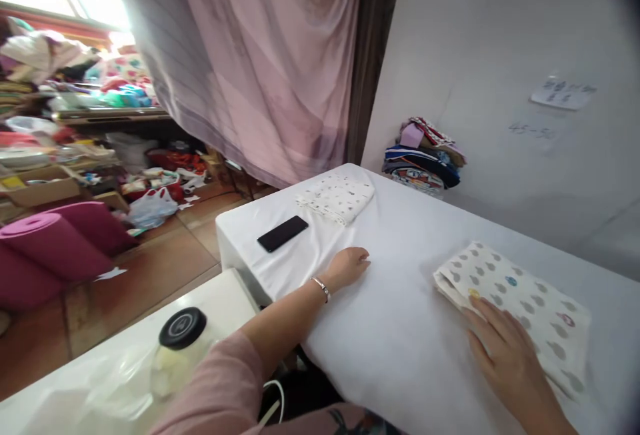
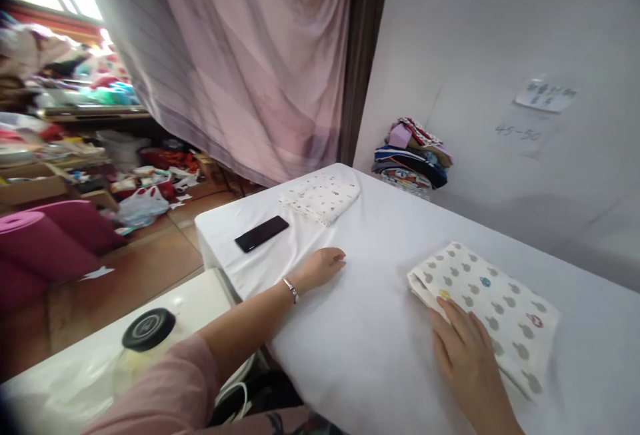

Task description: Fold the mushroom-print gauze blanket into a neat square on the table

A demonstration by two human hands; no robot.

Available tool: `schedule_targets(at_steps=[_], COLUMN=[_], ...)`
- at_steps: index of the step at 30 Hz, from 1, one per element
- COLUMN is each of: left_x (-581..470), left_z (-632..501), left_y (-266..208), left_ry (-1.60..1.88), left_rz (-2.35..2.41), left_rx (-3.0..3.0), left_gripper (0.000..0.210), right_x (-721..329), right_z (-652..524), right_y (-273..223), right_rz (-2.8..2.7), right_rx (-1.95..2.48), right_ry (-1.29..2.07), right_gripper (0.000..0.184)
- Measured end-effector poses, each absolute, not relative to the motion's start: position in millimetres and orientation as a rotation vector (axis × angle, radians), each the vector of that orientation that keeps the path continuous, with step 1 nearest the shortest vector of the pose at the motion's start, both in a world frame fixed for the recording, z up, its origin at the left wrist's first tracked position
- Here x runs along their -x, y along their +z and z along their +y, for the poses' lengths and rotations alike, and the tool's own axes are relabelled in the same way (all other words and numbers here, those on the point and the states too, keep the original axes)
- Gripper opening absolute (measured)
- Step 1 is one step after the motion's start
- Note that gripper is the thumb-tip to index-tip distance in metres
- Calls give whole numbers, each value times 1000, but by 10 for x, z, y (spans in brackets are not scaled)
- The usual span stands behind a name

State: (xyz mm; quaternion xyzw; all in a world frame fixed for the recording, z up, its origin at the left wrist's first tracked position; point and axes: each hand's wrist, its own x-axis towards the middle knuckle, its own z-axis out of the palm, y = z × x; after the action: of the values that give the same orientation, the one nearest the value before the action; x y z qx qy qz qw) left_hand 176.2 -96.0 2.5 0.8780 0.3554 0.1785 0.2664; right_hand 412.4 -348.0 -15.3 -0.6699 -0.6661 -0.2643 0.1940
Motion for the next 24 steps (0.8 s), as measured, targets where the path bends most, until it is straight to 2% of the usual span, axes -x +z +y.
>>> schedule_targets(at_steps=[6, 10, 17, 22, 24], left_x=[-1784, -1845, -2348, -2916, -3097], left_z=[-947, -908, -1063, -1434, -1521], left_y=[-79, -85, 94, 102, 61], left_ry=[543, 487, 288, 343, 368], left_rz=[949, 974, 746, 588, 581], left_rx=[-2397, -2412, -2400, -2285, -2231], left_gripper=[19, 23, 28, 47, 46], right_x=[-4262, -4225, -4152, -4236, -4297], right_z=[-3425, -3435, -3463, -3659, -3776], right_y=[-375, -471, -152, -47, -76], right_rz=[-1875, -1895, -1739, -1590, -1521], right_rx=[2003, 2025, 2168, 2302, 2349], right_ry=[-720, -715, -542, -547, -552], right_gripper=[45, 41, 41, 37, 37])
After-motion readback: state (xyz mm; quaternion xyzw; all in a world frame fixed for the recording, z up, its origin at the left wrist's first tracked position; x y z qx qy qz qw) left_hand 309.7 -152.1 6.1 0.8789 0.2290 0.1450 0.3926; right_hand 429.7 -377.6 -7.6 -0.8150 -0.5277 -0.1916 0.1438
